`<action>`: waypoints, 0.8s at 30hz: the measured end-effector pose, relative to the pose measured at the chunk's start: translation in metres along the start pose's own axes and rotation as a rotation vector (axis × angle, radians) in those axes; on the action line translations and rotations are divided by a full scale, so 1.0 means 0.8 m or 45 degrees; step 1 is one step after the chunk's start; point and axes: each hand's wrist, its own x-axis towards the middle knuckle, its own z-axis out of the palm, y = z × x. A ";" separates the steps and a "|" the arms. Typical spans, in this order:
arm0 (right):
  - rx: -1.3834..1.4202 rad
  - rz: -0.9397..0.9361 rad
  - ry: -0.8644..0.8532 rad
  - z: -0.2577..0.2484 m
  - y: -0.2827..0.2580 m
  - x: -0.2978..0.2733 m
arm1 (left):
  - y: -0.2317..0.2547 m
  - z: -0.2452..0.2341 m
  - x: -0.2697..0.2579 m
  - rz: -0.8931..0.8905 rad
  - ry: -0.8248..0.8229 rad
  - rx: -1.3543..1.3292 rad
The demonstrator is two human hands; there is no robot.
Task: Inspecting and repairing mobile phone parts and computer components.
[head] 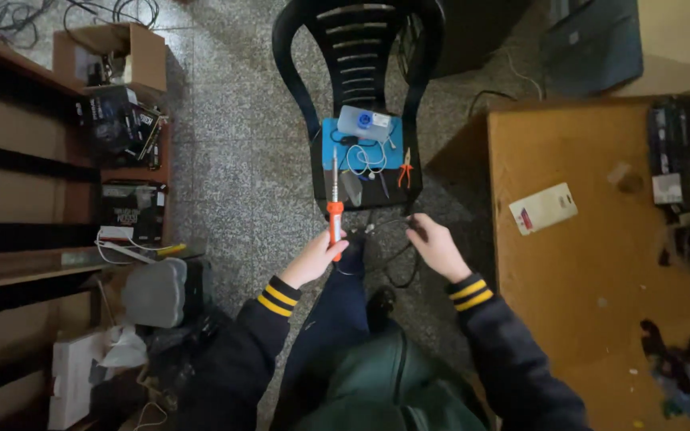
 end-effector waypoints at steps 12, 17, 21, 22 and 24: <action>-0.157 0.112 0.212 0.109 0.140 0.162 | -0.193 -0.041 0.195 -0.178 0.138 0.065; -0.068 0.347 0.331 0.130 0.195 0.191 | -0.280 -0.022 0.272 -0.242 0.096 -0.007; 0.122 0.425 0.405 0.117 0.212 0.217 | -0.268 -0.021 0.318 -0.481 0.015 -0.153; 0.120 0.430 0.403 0.113 0.213 0.227 | -0.267 -0.018 0.331 -0.485 0.012 -0.156; 0.028 0.472 0.500 0.105 0.216 0.245 | -0.264 -0.012 0.356 -0.555 -0.010 -0.466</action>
